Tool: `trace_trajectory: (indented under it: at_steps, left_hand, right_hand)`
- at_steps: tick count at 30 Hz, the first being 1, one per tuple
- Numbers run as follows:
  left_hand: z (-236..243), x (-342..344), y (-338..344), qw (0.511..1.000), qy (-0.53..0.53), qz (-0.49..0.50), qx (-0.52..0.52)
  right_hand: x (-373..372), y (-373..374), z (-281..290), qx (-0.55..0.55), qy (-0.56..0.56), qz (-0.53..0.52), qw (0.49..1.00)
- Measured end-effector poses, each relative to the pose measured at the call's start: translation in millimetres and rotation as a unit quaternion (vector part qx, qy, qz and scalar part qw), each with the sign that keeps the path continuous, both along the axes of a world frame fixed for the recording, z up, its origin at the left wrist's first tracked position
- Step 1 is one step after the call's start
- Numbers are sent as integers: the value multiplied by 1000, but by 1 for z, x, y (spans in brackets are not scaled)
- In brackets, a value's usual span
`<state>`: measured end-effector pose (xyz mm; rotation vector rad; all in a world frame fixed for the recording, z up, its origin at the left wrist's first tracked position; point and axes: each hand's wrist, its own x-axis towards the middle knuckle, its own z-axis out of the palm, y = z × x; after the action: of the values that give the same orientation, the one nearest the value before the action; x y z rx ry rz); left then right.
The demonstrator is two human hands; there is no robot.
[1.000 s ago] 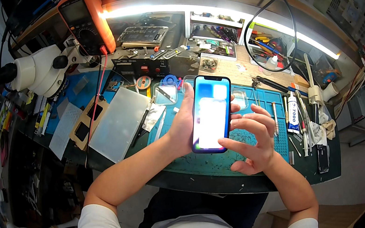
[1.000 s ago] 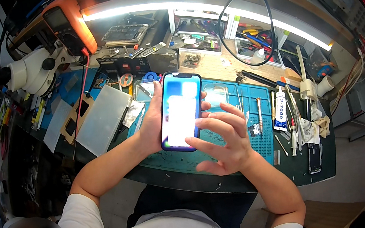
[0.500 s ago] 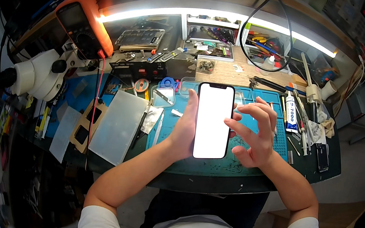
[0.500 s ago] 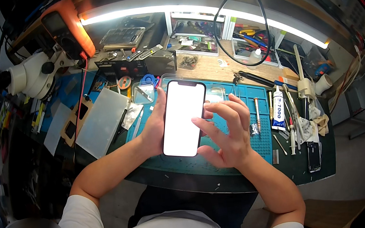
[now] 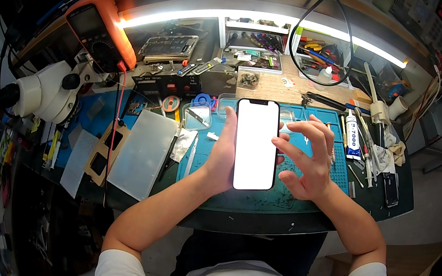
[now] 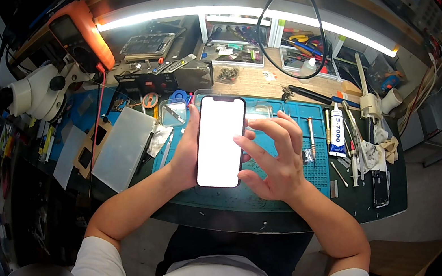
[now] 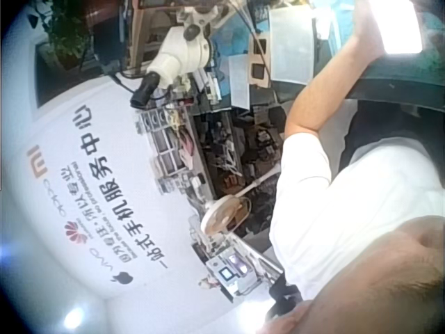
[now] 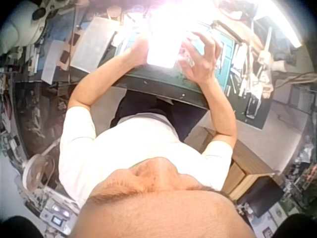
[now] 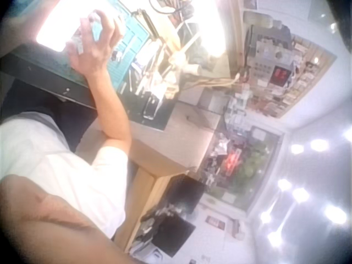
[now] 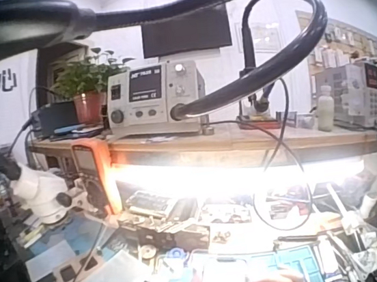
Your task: The person tests a smartphone by powering it on and navigating the interface. They then open the device, disconnect the battery, and clean internal components using a cotton swab and liquid solution.
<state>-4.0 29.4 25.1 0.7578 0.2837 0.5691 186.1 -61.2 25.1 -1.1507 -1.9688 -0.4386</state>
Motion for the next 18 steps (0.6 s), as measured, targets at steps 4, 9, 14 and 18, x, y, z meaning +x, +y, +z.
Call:
trace_trajectory:
  at_steps: [4,9,14,18]
  left_hand:
    - [-1,-1,6,1000,-7,11,-21]
    - [-1,-1,9,997,-34,26,-58]
    - [-6,-3,13,995,-74,14,-66]
    - [-8,-2,13,994,-80,11,-68]
  right_hand:
    - [1,0,2,-18,-13,20,1000]
    - [0,-3,1,-52,-23,88,994]
    - [-3,-7,2,-62,-30,141,988]
    - [-4,-6,4,-61,-30,162,985]
